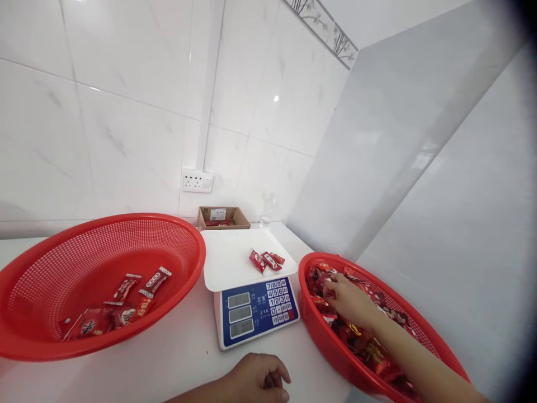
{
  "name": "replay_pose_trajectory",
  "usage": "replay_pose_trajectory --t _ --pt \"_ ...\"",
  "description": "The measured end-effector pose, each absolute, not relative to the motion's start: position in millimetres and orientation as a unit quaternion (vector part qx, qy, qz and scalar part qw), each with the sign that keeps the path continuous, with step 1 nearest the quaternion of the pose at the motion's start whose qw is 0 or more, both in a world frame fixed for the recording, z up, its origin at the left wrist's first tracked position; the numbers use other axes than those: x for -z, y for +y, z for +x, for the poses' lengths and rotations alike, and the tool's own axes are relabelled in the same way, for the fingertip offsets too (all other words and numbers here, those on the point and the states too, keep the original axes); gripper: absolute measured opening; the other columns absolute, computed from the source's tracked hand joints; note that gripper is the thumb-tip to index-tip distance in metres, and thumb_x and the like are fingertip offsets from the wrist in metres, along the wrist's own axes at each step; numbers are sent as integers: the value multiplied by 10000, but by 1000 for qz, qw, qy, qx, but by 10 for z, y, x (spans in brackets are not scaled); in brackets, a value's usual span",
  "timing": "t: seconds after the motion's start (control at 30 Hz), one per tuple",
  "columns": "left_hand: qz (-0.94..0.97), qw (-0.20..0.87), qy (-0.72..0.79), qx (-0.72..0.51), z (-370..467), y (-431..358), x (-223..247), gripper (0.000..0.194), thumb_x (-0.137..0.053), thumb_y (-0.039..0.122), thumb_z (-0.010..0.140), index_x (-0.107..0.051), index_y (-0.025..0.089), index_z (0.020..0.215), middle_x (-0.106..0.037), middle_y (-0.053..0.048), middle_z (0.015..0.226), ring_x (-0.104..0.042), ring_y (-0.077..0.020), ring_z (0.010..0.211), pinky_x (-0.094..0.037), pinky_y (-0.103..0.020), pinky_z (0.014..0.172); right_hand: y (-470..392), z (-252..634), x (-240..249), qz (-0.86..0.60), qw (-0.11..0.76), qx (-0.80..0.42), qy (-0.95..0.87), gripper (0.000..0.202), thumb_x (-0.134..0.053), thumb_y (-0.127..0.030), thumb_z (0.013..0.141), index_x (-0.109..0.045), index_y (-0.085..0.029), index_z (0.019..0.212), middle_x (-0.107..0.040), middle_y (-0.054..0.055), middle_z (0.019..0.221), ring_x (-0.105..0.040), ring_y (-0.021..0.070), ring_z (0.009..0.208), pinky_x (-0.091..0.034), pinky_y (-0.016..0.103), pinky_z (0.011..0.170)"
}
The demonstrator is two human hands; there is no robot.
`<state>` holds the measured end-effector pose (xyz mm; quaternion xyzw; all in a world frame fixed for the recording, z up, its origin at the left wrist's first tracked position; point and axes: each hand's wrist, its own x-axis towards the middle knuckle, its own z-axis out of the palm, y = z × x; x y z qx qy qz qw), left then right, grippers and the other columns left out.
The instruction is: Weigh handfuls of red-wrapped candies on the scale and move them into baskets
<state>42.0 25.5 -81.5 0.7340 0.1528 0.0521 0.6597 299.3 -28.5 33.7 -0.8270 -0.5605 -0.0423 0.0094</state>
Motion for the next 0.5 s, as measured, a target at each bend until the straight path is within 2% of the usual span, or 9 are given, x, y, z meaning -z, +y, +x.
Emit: replay_pose_trajectory --t 0.17,0.33,0.5 --pt "750 639 161 -62 409 228 808 285 -590 259 668 -620 168 936 -575 -7 788 -460 -82 641 -379 -187 595 -298 3066 -508 -849 13 68 -524 169 -443 -261 759 -607 -229 730 -522 53 933 -550 179 767 -399 286 648" --pt "749 638 165 -58 412 228 801 280 -589 250 664 -627 175 931 -572 -4 778 -453 -77 629 -381 -183 590 -132 2985 -606 -843 91 61 -526 150 -470 -274 755 -614 -233 741 -512 45 986 -556 163 833 -410 289 770" --pt "752 636 164 -56 404 222 783 281 -586 258 671 -627 173 937 -578 -11 788 -465 -86 641 -386 -189 593 270 2641 -670 -800 155 -5 -580 153 -506 -231 736 -658 -223 751 -548 48 1006 -557 170 936 -381 279 870"
